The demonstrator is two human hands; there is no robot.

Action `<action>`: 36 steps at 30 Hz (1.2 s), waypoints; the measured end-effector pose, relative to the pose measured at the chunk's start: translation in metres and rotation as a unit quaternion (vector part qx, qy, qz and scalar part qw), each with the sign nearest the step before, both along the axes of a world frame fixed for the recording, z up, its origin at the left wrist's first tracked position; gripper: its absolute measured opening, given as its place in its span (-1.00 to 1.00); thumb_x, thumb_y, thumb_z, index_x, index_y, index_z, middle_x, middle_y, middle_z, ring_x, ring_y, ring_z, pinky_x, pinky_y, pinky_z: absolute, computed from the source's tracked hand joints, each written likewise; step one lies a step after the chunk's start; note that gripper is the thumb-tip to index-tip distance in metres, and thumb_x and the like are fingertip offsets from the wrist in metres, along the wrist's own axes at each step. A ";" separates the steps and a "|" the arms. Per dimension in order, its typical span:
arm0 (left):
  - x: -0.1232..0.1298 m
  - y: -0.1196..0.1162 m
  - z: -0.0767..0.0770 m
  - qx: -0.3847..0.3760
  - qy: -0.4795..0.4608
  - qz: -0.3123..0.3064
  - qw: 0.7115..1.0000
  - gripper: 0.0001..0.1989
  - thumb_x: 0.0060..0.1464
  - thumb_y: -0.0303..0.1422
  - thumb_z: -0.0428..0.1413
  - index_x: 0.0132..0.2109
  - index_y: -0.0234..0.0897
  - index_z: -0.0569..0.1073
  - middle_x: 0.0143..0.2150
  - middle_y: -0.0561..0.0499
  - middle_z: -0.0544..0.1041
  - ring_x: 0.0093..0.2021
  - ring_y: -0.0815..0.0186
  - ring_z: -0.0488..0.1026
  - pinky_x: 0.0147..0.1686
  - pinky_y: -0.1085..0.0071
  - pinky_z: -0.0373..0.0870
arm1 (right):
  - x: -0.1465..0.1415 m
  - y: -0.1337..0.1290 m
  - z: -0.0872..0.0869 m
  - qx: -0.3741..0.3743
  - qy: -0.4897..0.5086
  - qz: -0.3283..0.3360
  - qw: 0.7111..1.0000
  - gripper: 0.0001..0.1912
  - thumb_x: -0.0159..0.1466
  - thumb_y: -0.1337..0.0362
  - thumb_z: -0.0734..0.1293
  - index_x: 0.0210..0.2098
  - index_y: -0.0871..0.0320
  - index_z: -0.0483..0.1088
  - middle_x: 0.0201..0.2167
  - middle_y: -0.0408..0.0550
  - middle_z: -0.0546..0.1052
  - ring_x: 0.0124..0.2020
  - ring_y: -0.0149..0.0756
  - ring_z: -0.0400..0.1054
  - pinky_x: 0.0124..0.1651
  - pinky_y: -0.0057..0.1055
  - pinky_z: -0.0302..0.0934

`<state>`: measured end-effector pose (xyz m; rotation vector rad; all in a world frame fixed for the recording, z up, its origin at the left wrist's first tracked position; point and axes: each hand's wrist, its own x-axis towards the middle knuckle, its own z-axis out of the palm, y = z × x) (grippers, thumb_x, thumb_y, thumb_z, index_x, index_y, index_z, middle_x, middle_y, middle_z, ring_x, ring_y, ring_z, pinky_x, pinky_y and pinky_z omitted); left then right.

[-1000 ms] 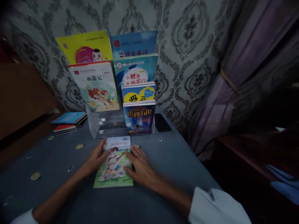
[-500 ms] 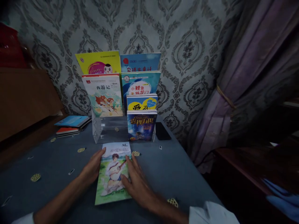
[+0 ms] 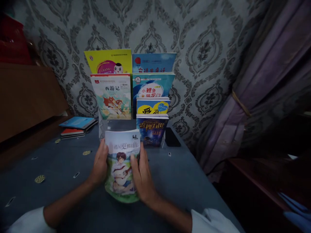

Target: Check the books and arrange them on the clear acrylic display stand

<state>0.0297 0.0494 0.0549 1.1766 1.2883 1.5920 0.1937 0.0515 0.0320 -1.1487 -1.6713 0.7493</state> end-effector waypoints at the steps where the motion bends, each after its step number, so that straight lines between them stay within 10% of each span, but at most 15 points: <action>1: -0.004 -0.004 0.003 0.038 0.016 -0.011 0.999 -0.29 0.20 0.14 -0.01 0.33 -0.17 0.22 0.30 -0.12 0.38 0.37 0.00 0.22 0.29 0.21 0.26 | 0.001 -0.002 0.000 0.056 -0.025 -0.003 0.998 -0.27 0.46 -0.06 0.04 0.50 -0.01 -0.27 0.50 0.00 -0.02 0.50 -0.03 -0.16 0.44 0.07 -0.03; 9: -0.035 -0.029 0.002 0.025 0.129 -0.161 0.978 -0.37 0.02 -0.15 0.27 0.21 -0.23 0.34 0.10 -0.16 0.51 0.18 -0.01 0.38 0.15 0.23 0.36 | 0.022 -0.013 -0.026 0.143 -0.119 -0.015 0.982 -0.26 0.46 0.10 0.14 0.50 -0.03 -0.31 0.46 0.10 0.07 0.46 0.05 -0.02 0.39 0.14 0.08; 16: -0.053 -0.007 0.043 -0.014 0.313 -0.114 0.943 -0.46 -0.08 -0.32 0.16 0.12 -0.23 0.38 -0.45 0.09 0.40 -0.47 0.24 0.31 -0.41 0.36 0.29 | 0.022 0.024 0.016 0.199 -0.107 0.016 0.974 -0.44 0.44 0.25 0.10 0.41 0.03 0.04 0.17 0.16 0.45 0.24 0.02 0.33 0.20 0.08 0.33; 25: -0.082 0.061 0.107 0.263 0.418 0.158 0.855 -0.59 0.21 -0.35 -0.06 0.19 -0.31 0.18 -0.06 -0.14 0.45 -0.06 0.17 0.42 0.04 0.22 0.33 | -0.048 0.090 0.110 0.393 -0.027 -0.033 0.918 -0.48 0.47 0.28 -0.03 0.40 0.10 0.00 0.20 0.19 0.36 0.31 -0.04 0.21 0.29 0.11 0.21; 36: -0.104 0.106 0.080 0.207 0.406 0.169 0.874 -0.50 0.26 -0.37 -0.10 0.32 -0.33 0.08 -0.04 -0.16 0.47 -0.02 0.12 0.45 0.06 0.15 0.34 | -0.075 0.130 0.097 0.380 -0.026 -0.037 0.924 -0.44 0.45 0.29 -0.01 0.42 0.08 -0.05 0.23 0.14 0.36 0.28 -0.07 0.22 0.30 0.07 0.17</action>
